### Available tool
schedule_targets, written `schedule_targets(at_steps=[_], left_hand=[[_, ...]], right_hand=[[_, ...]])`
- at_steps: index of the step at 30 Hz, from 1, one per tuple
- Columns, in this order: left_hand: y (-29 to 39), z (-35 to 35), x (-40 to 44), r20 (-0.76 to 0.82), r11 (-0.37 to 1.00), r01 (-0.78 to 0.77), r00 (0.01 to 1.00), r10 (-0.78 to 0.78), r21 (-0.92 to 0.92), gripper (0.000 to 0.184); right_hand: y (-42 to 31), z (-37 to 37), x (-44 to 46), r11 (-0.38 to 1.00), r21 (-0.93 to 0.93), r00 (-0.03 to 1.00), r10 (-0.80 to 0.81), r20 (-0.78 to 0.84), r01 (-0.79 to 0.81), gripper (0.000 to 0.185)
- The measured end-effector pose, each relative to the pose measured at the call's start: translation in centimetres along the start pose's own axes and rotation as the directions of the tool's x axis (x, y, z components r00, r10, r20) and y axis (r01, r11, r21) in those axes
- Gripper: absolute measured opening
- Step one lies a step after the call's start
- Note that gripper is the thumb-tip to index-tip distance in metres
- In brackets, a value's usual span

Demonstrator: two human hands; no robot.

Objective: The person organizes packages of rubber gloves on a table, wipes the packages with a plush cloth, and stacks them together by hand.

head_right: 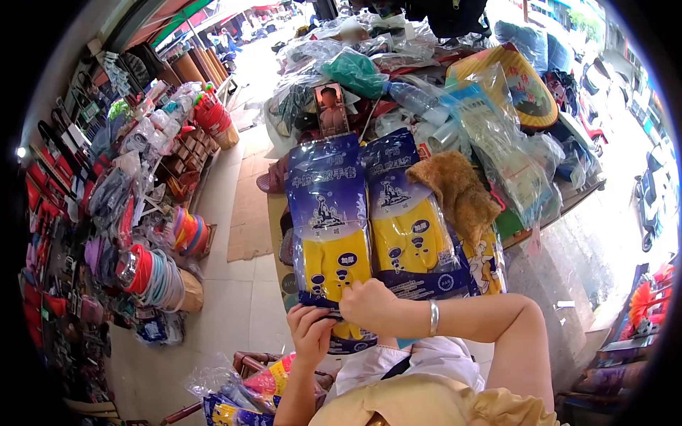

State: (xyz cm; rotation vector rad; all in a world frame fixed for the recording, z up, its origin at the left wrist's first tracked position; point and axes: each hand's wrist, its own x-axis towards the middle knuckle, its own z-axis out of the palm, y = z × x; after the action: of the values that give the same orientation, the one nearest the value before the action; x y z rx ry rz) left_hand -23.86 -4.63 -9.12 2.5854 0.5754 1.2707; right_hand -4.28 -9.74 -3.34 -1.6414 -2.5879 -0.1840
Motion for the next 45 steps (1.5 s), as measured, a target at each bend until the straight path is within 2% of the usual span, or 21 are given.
schedule_targets(at_steps=[4, 6, 9, 13, 16, 18, 22, 24, 25, 27, 30, 31, 33, 34, 36, 37, 38, 41, 42, 44, 45], left_hand=[[0.0, 0.0, -0.1, -0.009, 1.0, 0.006, 1.0, -0.006, -0.004, 0.009], [0.0, 0.0, -0.2, -0.018, 1.0, 0.012, 1.0, -0.012, -0.015, 0.009], [-0.2, 0.0, -0.3, -0.015, 1.0, 0.006, 1.0, -0.006, -0.004, 0.013], [-0.2, 0.1, -0.5, -0.017, 1.0, 0.004, 1.0, -0.004, -0.009, 0.01], [-0.2, 0.4, -0.8, -0.03, 1.0, -0.019, 0.999, 0.02, 0.001, 0.011], [-0.2, 0.5, -0.8, -0.042, 0.999, -0.032, 0.999, 0.032, 0.005, 0.011], [-0.5, 0.4, -0.9, -0.044, 1.0, -0.012, 0.999, 0.011, -0.011, 0.01], [-0.5, 0.3, -1.0, -0.048, 1.0, 0.0, 0.999, -0.001, -0.023, 0.01], [-0.4, 0.3, -1.0, -0.046, 1.0, 0.004, 0.999, -0.005, -0.03, 0.01], [-0.4, 0.3, -1.0, -0.047, 0.999, 0.007, 0.999, -0.009, -0.039, 0.009], [-0.3, 0.2, -0.9, -0.04, 0.998, 0.0, 0.999, -0.003, -0.061, 0.009], [0.0, -0.1, -0.8, -0.032, 0.999, 0.0, 1.0, -0.002, -0.046, 0.009], [0.6, -0.8, -0.7, -0.022, 1.0, -0.005, 1.0, 0.004, -0.031, 0.008], [0.9, -1.2, -0.7, -0.071, 0.997, 0.032, 0.997, -0.036, -0.065, 0.007], [1.4, -2.0, -1.1, -0.118, 0.993, 0.068, 0.99, -0.08, -0.101, 0.006], [1.5, -2.4, -1.4, -0.128, 0.988, 0.09, 0.986, -0.106, -0.124, 0.006], [1.5, -2.7, -1.6, -0.139, 0.983, 0.113, 0.981, -0.134, -0.147, 0.007], [2.4, -3.5, -2.7, -0.108, 0.988, 0.106, 0.987, -0.118, -0.112, 0.009], [2.8, -3.7, -3.0, -0.078, 0.992, 0.09, 0.992, -0.096, -0.084, 0.01], [4.1, -3.5, -2.9, -0.049, 0.998, 0.046, 0.998, -0.048, -0.032, 0.016], [4.6, -3.3, -2.8, 0.02, 0.999, 0.027, 0.999, -0.026, -0.034, 0.019]], right_hand=[[0.8, 0.4, 0.2, 0.992, 0.122, 1.0, 0.01, -0.025, -0.007, 0.017], [1.2, -0.1, -0.1, 0.96, 0.276, 0.998, 0.055, -0.037, -0.042, 0.017], [1.1, 0.0, -0.4, 0.977, 0.215, 0.991, 0.03, -0.13, -0.001, 0.02], [0.9, 0.2, -0.6, 0.964, 0.264, 0.987, 0.057, -0.149, -0.016, 0.018], [0.9, 0.3, -0.4, 0.954, 0.299, 0.996, 0.046, -0.079, -0.02, 0.017], [0.7, 0.8, 0.3, 0.924, 0.381, 0.999, 0.022, 0.029, -0.032, 0.013], [1.0, -1.0, 0.7, 0.857, 0.507, 0.995, 0.069, 0.067, -0.094, 0.011], [1.7, -2.0, 0.6, 0.739, 0.647, 0.976, 0.065, 0.209, -0.187, 0.014], [2.2, -1.8, 0.6, 0.74, 0.646, 0.975, 0.064, 0.211, -0.188, 0.014], [3.1, -1.5, 0.8, 0.333, 0.914, 0.972, 0.039, 0.231, -0.23, 0.017], [4.3, -2.2, 1.5, -0.014, 0.97, 0.97, -0.007, 0.242, -0.242, 0.021], [4.4, -2.6, 1.8, -0.015, 0.971, 0.971, -0.005, 0.241, -0.241, 0.021], [4.6, -3.4, 2.4, 0.081, 0.969, 0.966, 0.136, 0.219, -0.231, 0.019], [5.2, -2.7, 2.7, 0.081, 0.97, 0.966, 0.138, 0.218, -0.231, 0.019], [6.7, -0.9, 3.3, 0.16, 0.95, 0.94, 0.26, 0.222, -0.269, 0.019], [7.1, -0.8, 3.2, 0.042, 0.945, 0.912, 0.279, 0.301, -0.325, 0.019], [7.3, -0.7, 3.1, 0.045, 0.944, 0.912, 0.276, 0.302, -0.326, 0.019], [7.4, -0.3, 2.8, 0.159, 0.931, 0.921, 0.274, 0.277, -0.328, 0.017], [7.3, -0.1, 2.7, 0.153, 0.932, 0.92, 0.276, 0.28, -0.329, 0.017], [6.9, 0.1, 2.6, 0.373, 0.9, 0.922, 0.38, 0.076, -0.228, 0.015], [6.4, -0.2, 2.6, 0.371, 0.9, 0.922, 0.38, 0.077, -0.228, 0.015]])
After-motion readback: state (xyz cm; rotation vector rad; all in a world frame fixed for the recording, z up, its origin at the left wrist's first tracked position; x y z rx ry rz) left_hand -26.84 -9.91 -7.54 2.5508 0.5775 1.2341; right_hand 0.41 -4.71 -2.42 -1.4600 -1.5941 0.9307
